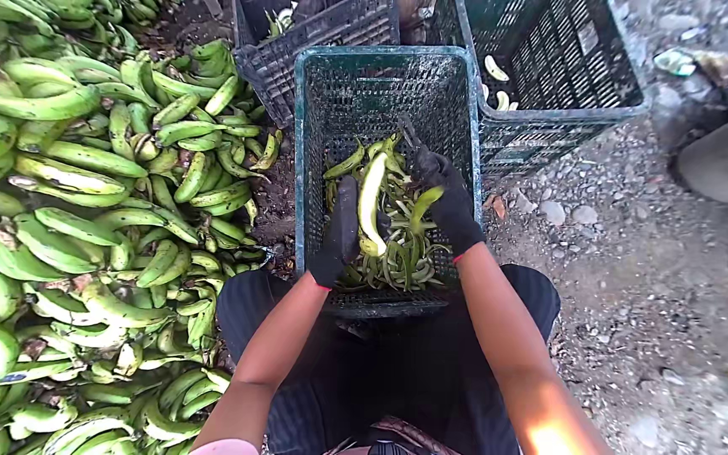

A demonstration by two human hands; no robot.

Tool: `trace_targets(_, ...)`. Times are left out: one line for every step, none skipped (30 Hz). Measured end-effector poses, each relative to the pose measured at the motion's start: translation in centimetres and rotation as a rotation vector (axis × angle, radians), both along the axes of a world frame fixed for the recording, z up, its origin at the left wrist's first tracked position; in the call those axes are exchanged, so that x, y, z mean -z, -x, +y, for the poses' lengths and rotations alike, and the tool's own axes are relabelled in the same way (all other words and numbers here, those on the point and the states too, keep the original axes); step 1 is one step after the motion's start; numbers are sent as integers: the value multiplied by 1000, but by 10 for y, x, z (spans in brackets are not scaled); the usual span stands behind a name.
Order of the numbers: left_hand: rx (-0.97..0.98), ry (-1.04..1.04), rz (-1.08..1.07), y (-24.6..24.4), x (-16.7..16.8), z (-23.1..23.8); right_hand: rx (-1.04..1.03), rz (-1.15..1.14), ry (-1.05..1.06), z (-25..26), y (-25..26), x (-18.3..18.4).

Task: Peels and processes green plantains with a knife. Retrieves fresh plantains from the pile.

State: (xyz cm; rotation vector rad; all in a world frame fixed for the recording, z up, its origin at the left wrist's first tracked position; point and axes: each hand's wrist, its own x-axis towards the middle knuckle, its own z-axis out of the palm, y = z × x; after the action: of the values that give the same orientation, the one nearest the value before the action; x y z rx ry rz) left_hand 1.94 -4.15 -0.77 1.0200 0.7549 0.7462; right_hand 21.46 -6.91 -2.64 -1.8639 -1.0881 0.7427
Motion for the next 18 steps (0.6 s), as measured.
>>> trace_targets(7,-20,-76,5,1,9,-70,23,-54,-4,2,-6)
trace_targets(-10,-49,-126,9,2,20,-144,28,-87,-7,8,-12)
trace_targets(-52,-103,-133,13,0,29,-201,2,-102,-12,16,-14)
trace_targets(-113,-196,-109,17,-2,35,-254,-50,-83,-16,25,-12)
trace_targets(-156,-296,-74,21,-5,38,-308,-103,-31,-20,31,-8)
trace_targets(-218,-347,-17,24,-12,38,-356,-152,28,-22,36,-5)
trace_targets(-292,-350,22,24,-18,37,-392,-194,56,-24,41,-3)
trace_targets(-338,-348,21,25,-21,39,-420,-221,59,-26,45,-3)
trace_targets(-338,-363,-8,28,-22,42,-438,-241,48,-28,47,-6)
trace_targets(-326,-424,-21,32,-19,45,-439,-265,23,-30,49,-9)
trace_targets(-321,-499,-3,37,-18,46,-431,-290,-5,-32,51,-10)
trace_targets(-320,-566,21,40,-16,47,-420,-306,-28,-33,53,-12)
trace_targets(-326,-623,40,41,-15,47,-412,-303,-34,-33,54,-13)
trace_targets(-334,-663,73,40,-17,46,-411,-281,-19,-32,54,-15)
trace_targets(-332,-690,106,39,-20,44,-412,-261,8,-31,53,-17)
trace_targets(-327,-711,123,38,-23,44,-409,-255,30,-30,51,-17)
trace_targets(-321,-719,128,38,-23,48,-404,-256,39,-30,50,-18)
trace_targets(-333,-703,93,39,-20,55,-395,-279,31,-30,50,-17)
